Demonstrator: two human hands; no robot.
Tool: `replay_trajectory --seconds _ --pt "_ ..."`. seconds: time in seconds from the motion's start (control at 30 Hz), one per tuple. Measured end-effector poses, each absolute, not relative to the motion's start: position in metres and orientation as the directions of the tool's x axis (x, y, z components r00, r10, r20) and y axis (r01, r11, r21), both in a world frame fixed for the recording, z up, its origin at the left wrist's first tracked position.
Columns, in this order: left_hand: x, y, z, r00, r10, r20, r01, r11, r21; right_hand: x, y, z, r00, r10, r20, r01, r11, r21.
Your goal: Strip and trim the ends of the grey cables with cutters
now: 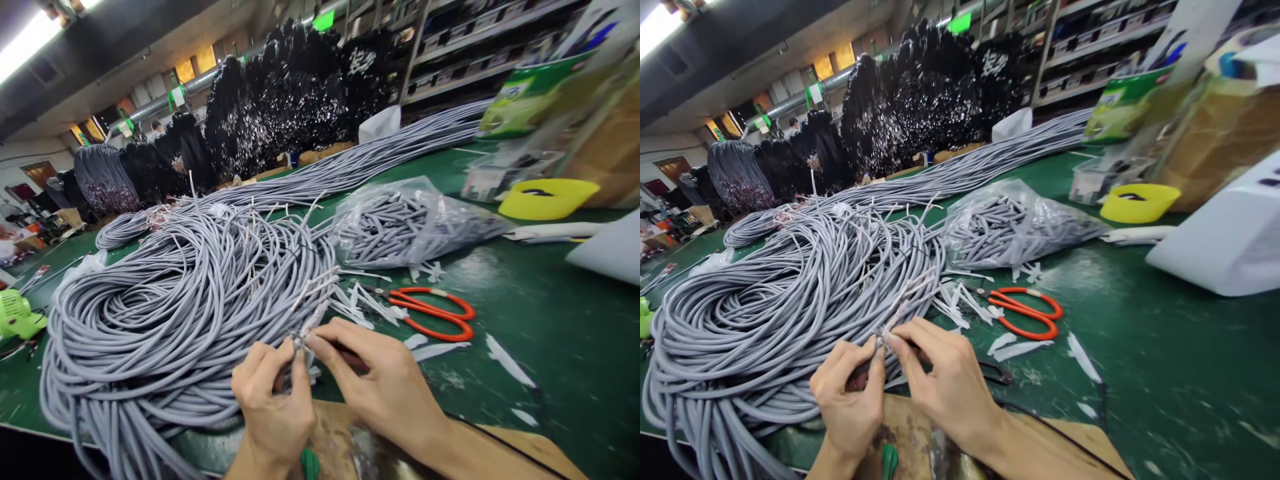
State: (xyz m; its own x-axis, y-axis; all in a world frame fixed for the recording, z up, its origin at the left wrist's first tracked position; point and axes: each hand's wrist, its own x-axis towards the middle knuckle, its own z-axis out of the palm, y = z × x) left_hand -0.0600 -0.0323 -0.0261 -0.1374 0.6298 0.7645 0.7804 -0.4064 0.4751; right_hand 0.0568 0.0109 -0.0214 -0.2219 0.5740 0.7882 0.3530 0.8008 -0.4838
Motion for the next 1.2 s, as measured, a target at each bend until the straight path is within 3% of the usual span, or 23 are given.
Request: replay_trajectory --seconds 0.2,0.37,0.53,0.67,0.73,0.97,1.2 --pt "-0.062 -0.031 -0.024 -0.192 0.705 0.683 0.715 -0.376 0.589 0.058 0.009 -0.028 -0.265 0.356 0.896 0.440 0.872 -0.216" --pt "-0.061 -0.031 -0.025 -0.154 0.695 0.702 0.743 -0.386 0.546 0.059 0.010 -0.026 -0.230 0.442 0.867 0.424 0.847 -0.319" --pt "-0.061 -0.031 -0.023 -0.201 0.727 0.656 0.730 -0.335 0.595 0.059 0.012 -0.024 -0.289 0.338 0.895 0.408 0.890 -0.204" --pt "-0.062 -0.030 -0.024 -0.140 0.743 0.655 0.777 -0.327 0.538 0.058 0.017 -0.025 -0.240 0.469 0.850 0.401 0.845 -0.353" --pt "-0.063 -0.028 -0.024 -0.136 0.741 0.657 0.784 -0.325 0.529 0.056 0.013 -0.027 -0.245 0.462 0.852 0.394 0.851 -0.348" --pt "-0.069 -0.024 -0.025 -0.209 0.812 0.546 0.746 -0.229 0.625 0.058 0.003 -0.016 -0.233 0.408 0.882 0.346 0.883 -0.317" --pt "-0.071 -0.026 -0.034 -0.271 0.698 0.663 0.698 -0.331 0.635 0.070 0.024 -0.012 -0.170 0.499 0.849 0.399 0.823 -0.404"
